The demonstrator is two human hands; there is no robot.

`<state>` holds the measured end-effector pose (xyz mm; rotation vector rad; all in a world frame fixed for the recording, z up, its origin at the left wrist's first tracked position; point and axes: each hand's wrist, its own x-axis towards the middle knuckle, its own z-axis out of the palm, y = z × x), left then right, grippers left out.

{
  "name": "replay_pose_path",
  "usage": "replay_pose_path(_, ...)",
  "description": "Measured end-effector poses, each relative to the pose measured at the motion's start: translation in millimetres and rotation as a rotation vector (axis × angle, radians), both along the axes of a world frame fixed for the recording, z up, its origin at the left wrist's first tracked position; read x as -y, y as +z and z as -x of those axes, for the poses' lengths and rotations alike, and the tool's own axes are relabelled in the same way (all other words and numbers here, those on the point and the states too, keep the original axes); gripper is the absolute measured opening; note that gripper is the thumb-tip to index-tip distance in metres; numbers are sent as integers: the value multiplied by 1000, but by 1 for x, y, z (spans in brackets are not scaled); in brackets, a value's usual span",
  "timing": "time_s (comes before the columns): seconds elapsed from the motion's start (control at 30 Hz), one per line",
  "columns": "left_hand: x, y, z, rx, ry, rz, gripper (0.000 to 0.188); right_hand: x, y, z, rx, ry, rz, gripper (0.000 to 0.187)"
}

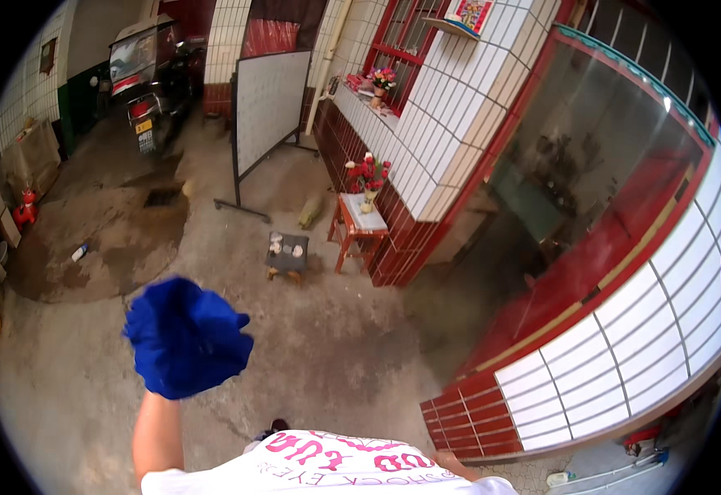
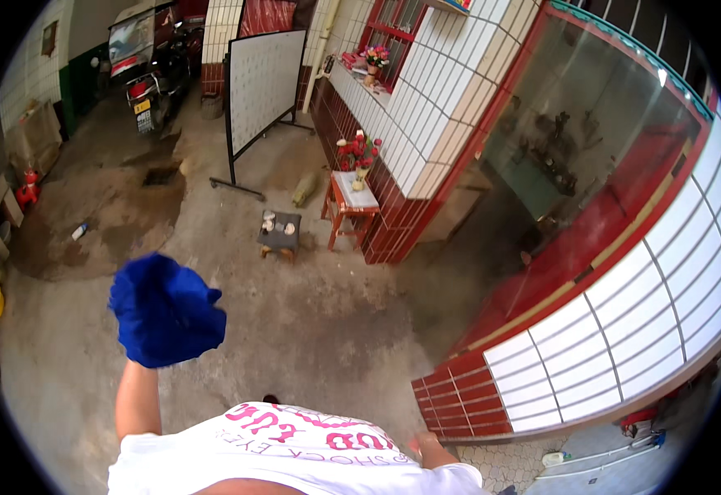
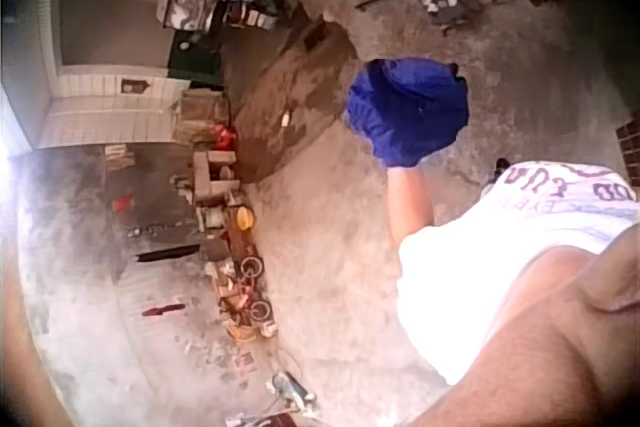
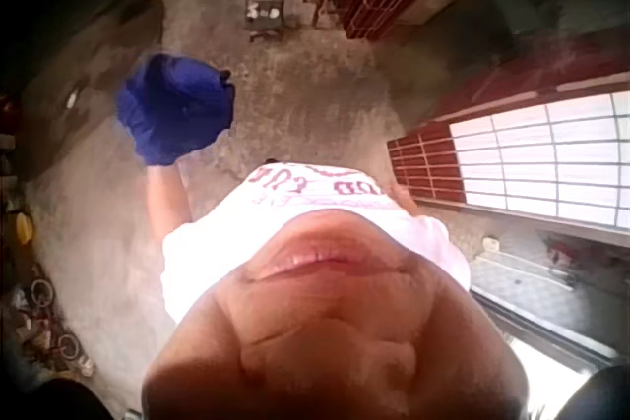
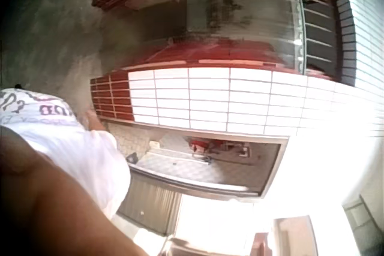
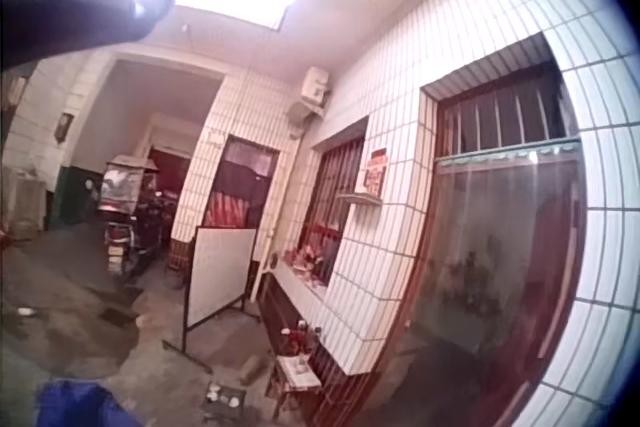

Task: The person cleans a red window frame and glass using a blue cloth. They wipe the frame and glass, then move to a basin to wash and wring the cloth. After returning to the window, they continue wiping the frame and glass, occasionally moving items on the windowsill to reach different areas.

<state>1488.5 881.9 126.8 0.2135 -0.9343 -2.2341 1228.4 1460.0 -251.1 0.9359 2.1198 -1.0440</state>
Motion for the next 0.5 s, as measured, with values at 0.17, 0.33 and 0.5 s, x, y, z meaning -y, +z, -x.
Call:
replay_pose_path(0.17, 102, -139, 72, -152, -152, -199, 31, 97, -15, 93, 85, 84, 4, 30)
replay_pose_path(0.33, 181, -135, 145, 276, 59, 740, 11, 244, -45, 205, 74, 392, 200, 31)
replay_pose_path(0.5, 234, -26, 189, 512, 648, 1163, 45, 424, -50, 304, 66, 623, 323, 32)
